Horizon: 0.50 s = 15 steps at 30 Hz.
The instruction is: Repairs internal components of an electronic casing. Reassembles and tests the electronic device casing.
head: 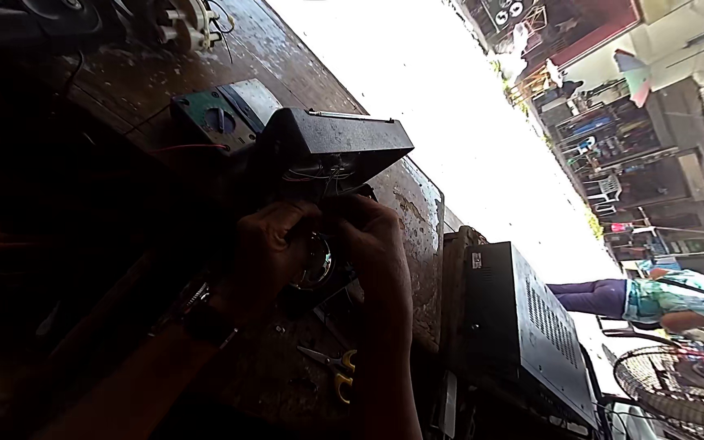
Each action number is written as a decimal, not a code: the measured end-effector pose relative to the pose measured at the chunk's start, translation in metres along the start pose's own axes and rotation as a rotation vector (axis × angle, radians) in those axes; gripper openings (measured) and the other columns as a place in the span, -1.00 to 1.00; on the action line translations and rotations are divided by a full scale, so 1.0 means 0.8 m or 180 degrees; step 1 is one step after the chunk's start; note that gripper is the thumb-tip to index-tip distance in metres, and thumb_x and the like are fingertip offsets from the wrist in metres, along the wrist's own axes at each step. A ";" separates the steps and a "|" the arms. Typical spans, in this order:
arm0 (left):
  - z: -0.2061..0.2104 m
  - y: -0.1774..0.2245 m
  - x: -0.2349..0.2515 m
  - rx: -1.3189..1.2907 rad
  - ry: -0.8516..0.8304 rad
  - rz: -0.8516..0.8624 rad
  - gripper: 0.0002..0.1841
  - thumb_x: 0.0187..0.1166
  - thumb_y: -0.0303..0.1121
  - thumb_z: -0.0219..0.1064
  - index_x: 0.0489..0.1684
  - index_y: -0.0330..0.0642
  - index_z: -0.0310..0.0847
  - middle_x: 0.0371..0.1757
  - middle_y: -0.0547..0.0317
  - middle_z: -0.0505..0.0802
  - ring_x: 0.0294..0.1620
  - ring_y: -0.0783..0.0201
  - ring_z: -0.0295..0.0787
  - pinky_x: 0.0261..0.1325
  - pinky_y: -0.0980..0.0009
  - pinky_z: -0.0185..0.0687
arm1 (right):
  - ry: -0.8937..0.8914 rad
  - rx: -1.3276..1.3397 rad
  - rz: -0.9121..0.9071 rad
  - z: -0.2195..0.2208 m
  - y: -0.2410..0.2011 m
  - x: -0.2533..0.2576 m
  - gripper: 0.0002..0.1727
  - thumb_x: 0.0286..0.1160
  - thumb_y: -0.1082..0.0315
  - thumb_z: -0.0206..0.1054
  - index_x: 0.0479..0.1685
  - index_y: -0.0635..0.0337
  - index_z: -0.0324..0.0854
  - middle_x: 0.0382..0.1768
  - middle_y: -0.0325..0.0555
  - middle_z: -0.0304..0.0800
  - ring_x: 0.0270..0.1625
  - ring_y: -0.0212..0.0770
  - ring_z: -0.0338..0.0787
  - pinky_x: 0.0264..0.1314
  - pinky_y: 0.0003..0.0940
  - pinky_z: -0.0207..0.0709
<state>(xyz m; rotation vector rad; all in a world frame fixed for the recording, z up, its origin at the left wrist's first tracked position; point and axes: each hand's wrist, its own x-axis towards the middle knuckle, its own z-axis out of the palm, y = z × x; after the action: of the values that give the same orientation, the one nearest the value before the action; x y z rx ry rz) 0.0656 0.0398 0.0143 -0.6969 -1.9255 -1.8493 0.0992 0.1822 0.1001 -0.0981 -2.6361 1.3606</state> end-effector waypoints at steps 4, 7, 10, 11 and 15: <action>0.000 -0.001 0.000 0.0015 0.0013 0.0001 -0.88 0.55 -0.48 0.41 -0.09 -0.24 0.83 -0.09 0.19 0.90 -0.09 0.51 0.83 0.06 0.59 0.76 | 0.0036 0.0003 0.0105 0.002 0.001 0.000 -0.85 0.56 0.43 0.33 -0.10 0.16 0.83 -0.43 -0.14 0.82 -0.58 -0.29 0.67 -0.64 -0.42 0.51; -0.001 0.001 0.001 -0.0093 0.0000 -0.0053 -0.80 0.55 -0.48 0.44 0.06 -0.27 0.77 -0.07 0.18 0.90 -0.09 0.49 0.84 0.04 0.56 0.78 | 0.0078 0.0018 0.0128 0.005 0.002 -0.001 -0.83 0.52 0.40 0.32 -0.11 0.14 0.83 -0.45 -0.13 0.80 -0.60 -0.27 0.65 -0.68 -0.41 0.47; -0.002 0.003 0.002 -0.0304 -0.0050 -0.0195 -0.66 0.50 -0.52 0.49 0.23 -0.26 0.62 -0.03 0.20 0.90 -0.08 0.46 0.89 0.00 0.49 0.87 | 0.0150 0.0158 0.0059 0.008 0.003 0.000 -0.84 0.51 0.43 0.33 -0.14 0.14 0.85 -0.46 -0.12 0.81 -0.59 -0.27 0.65 -0.66 -0.42 0.46; -0.002 0.004 0.001 -0.0350 -0.0044 -0.0238 -0.64 0.50 -0.53 0.49 0.24 -0.24 0.60 -0.03 0.22 0.91 -0.09 0.46 0.89 -0.03 0.49 0.88 | 0.0192 0.0234 0.0050 0.009 0.003 0.001 -0.84 0.49 0.45 0.34 -0.16 0.16 0.85 -0.47 -0.10 0.81 -0.61 -0.27 0.64 -0.67 -0.43 0.45; -0.002 0.005 0.001 -0.0341 -0.0021 -0.0283 -0.67 0.51 -0.51 0.48 0.22 -0.22 0.61 -0.06 0.25 0.91 -0.14 0.49 0.89 -0.10 0.52 0.88 | 0.0313 0.0477 0.0029 0.013 0.005 0.003 -0.84 0.44 0.51 0.35 -0.18 0.21 0.86 -0.52 -0.08 0.78 -0.66 -0.31 0.57 -0.70 -0.46 0.40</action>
<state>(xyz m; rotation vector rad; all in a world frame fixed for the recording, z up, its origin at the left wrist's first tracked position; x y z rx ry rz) 0.0670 0.0381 0.0185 -0.6604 -1.9013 -2.0192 0.0952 0.1765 0.0910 -0.1533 -2.4482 1.5105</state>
